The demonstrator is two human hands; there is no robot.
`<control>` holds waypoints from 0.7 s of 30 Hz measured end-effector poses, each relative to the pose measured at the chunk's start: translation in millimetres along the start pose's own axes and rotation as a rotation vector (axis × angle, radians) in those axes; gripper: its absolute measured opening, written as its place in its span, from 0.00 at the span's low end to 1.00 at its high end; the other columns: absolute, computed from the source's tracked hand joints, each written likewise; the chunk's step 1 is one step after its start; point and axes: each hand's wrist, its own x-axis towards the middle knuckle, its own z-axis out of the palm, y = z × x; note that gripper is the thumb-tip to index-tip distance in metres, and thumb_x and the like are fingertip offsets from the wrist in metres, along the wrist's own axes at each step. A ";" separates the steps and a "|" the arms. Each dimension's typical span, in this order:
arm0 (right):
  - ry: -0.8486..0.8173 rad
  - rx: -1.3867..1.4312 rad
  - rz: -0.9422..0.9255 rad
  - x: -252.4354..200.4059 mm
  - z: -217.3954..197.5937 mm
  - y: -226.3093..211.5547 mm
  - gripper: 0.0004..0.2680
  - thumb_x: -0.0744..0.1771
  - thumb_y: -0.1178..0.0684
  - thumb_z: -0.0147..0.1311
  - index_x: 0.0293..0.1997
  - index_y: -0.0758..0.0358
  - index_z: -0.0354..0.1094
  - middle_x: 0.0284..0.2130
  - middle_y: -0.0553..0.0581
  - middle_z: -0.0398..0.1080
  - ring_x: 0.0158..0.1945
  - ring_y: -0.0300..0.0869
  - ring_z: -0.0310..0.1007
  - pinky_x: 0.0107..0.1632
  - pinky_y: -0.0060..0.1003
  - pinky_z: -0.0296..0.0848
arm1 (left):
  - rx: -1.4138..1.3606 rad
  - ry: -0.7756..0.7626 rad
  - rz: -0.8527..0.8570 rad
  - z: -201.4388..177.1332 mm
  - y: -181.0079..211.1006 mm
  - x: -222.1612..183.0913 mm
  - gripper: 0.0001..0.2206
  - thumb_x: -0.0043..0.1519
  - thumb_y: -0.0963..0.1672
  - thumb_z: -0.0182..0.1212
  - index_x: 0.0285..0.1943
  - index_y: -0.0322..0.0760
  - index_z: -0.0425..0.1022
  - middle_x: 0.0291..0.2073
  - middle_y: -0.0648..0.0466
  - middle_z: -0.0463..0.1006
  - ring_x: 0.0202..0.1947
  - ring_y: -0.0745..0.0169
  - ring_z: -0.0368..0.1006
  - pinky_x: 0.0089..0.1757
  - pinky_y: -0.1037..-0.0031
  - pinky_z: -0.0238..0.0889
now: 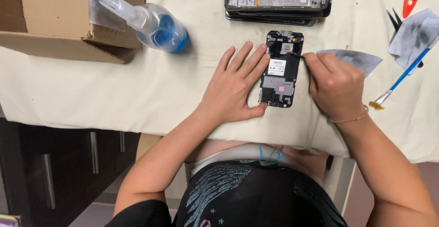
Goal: Cleaning internal components of disassembled mobile phones using a brush and a cloth.
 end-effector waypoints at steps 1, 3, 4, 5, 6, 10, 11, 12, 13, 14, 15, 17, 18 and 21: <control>0.000 0.004 -0.003 2.0 3.1 1.3 0.07 0.72 0.63 0.54 0.48 0.55 0.77 0.34 0.48 0.73 0.29 0.41 0.69 0.29 0.33 0.62 | 0.001 -0.001 -0.005 0.2 -1.2 0.3 0.45 0.54 0.61 0.58 0.77 0.37 0.56 0.76 0.48 0.55 0.76 0.42 0.49 0.69 0.49 0.45; 0.006 0.092 0.059 1.2 6.3 2.0 0.08 0.71 0.65 0.53 0.51 0.60 0.78 0.35 0.53 0.72 0.29 0.44 0.68 0.30 0.36 0.63 | -0.011 0.010 0.013 1.7 -1.6 0.3 0.45 0.54 0.61 0.58 0.77 0.36 0.56 0.76 0.49 0.57 0.76 0.41 0.49 0.69 0.48 0.45; 0.006 0.091 0.059 0.8 7.1 2.3 0.08 0.71 0.65 0.53 0.51 0.60 0.78 0.35 0.53 0.72 0.29 0.44 0.68 0.30 0.36 0.63 | -0.011 0.010 0.014 1.6 -1.0 0.2 0.45 0.54 0.61 0.58 0.77 0.36 0.56 0.76 0.49 0.57 0.76 0.41 0.49 0.69 0.48 0.45; 0.001 0.133 0.070 0.7 7.6 2.6 0.08 0.72 0.66 0.53 0.52 0.62 0.78 0.36 0.54 0.73 0.31 0.45 0.70 0.31 0.36 0.64 | -0.014 0.012 0.010 1.1 -0.4 0.0 0.45 0.54 0.61 0.59 0.77 0.36 0.56 0.76 0.49 0.57 0.76 0.41 0.49 0.69 0.48 0.45; 0.000 0.177 0.079 2.0 8.9 2.9 0.08 0.72 0.67 0.53 0.53 0.63 0.78 0.37 0.55 0.74 0.33 0.46 0.71 0.32 0.37 0.65 | -0.015 0.016 0.004 0.2 -0.7 -0.1 0.45 0.54 0.61 0.59 0.77 0.36 0.56 0.76 0.49 0.57 0.76 0.41 0.49 0.69 0.48 0.46; -0.011 0.221 0.087 -1.1 2.5 4.6 0.08 0.74 0.65 0.55 0.55 0.63 0.79 0.39 0.55 0.75 0.38 0.45 0.75 0.34 0.35 0.67 | 0.003 0.001 0.008 1.1 -1.7 0.3 0.46 0.54 0.61 0.59 0.77 0.36 0.55 0.76 0.49 0.56 0.77 0.41 0.48 0.69 0.48 0.46; -0.017 0.292 0.101 -2.9 1.5 6.1 0.07 0.74 0.66 0.55 0.55 0.66 0.78 0.41 0.58 0.75 0.40 0.47 0.76 0.35 0.37 0.68 | -0.001 -0.002 0.007 1.2 -1.4 0.1 0.45 0.54 0.61 0.59 0.77 0.36 0.55 0.76 0.49 0.56 0.77 0.40 0.48 0.69 0.48 0.46; -0.020 0.363 0.116 -4.3 0.7 7.5 0.07 0.74 0.68 0.54 0.55 0.69 0.78 0.42 0.61 0.75 0.42 0.49 0.76 0.37 0.39 0.69 | -0.002 -0.004 0.008 0.9 -1.7 0.4 0.45 0.54 0.61 0.59 0.77 0.36 0.55 0.76 0.49 0.56 0.77 0.40 0.48 0.69 0.47 0.45; -0.019 0.363 0.116 -3.9 0.0 6.9 0.07 0.74 0.68 0.54 0.55 0.69 0.78 0.42 0.61 0.75 0.42 0.49 0.76 0.37 0.39 0.69 | -0.001 -0.004 0.009 0.7 -2.1 0.7 0.45 0.54 0.61 0.59 0.77 0.36 0.55 0.76 0.49 0.56 0.77 0.40 0.48 0.69 0.47 0.45; -0.030 0.353 0.120 -4.4 -1.2 6.0 0.08 0.74 0.66 0.56 0.58 0.69 0.78 0.42 0.60 0.74 0.42 0.48 0.76 0.36 0.39 0.69 | -0.004 -0.001 0.007 0.9 -1.9 0.5 0.45 0.54 0.61 0.59 0.77 0.36 0.55 0.76 0.49 0.56 0.77 0.40 0.48 0.69 0.47 0.45; -0.041 0.344 0.123 -4.9 -2.4 5.1 0.09 0.74 0.65 0.58 0.60 0.68 0.78 0.42 0.59 0.73 0.42 0.47 0.76 0.36 0.39 0.69 | -0.007 0.001 0.005 1.0 -1.5 0.2 0.45 0.54 0.61 0.59 0.77 0.36 0.55 0.76 0.49 0.56 0.77 0.41 0.48 0.69 0.48 0.45; -0.033 0.299 0.064 -2.4 -2.7 5.3 0.08 0.74 0.63 0.58 0.60 0.66 0.79 0.41 0.58 0.73 0.40 0.46 0.76 0.34 0.37 0.69 | -0.001 -0.001 0.002 1.5 -1.3 0.0 0.46 0.54 0.62 0.59 0.78 0.36 0.54 0.76 0.49 0.56 0.77 0.41 0.48 0.69 0.48 0.45; -0.025 0.254 0.009 -1.5 -2.9 4.9 0.08 0.74 0.61 0.59 0.60 0.64 0.79 0.40 0.57 0.74 0.38 0.45 0.75 0.33 0.36 0.68 | 0.005 -0.007 0.003 1.6 -1.4 0.0 0.46 0.55 0.62 0.59 0.78 0.37 0.54 0.76 0.48 0.56 0.77 0.41 0.47 0.70 0.48 0.44; -0.039 0.115 -0.006 -1.1 -3.0 3.7 0.10 0.73 0.60 0.59 0.60 0.55 0.80 0.40 0.51 0.73 0.31 0.43 0.72 0.30 0.35 0.66 | 0.008 -0.005 0.004 0.7 -1.3 0.0 0.46 0.54 0.62 0.60 0.78 0.37 0.54 0.76 0.49 0.56 0.77 0.41 0.47 0.69 0.48 0.45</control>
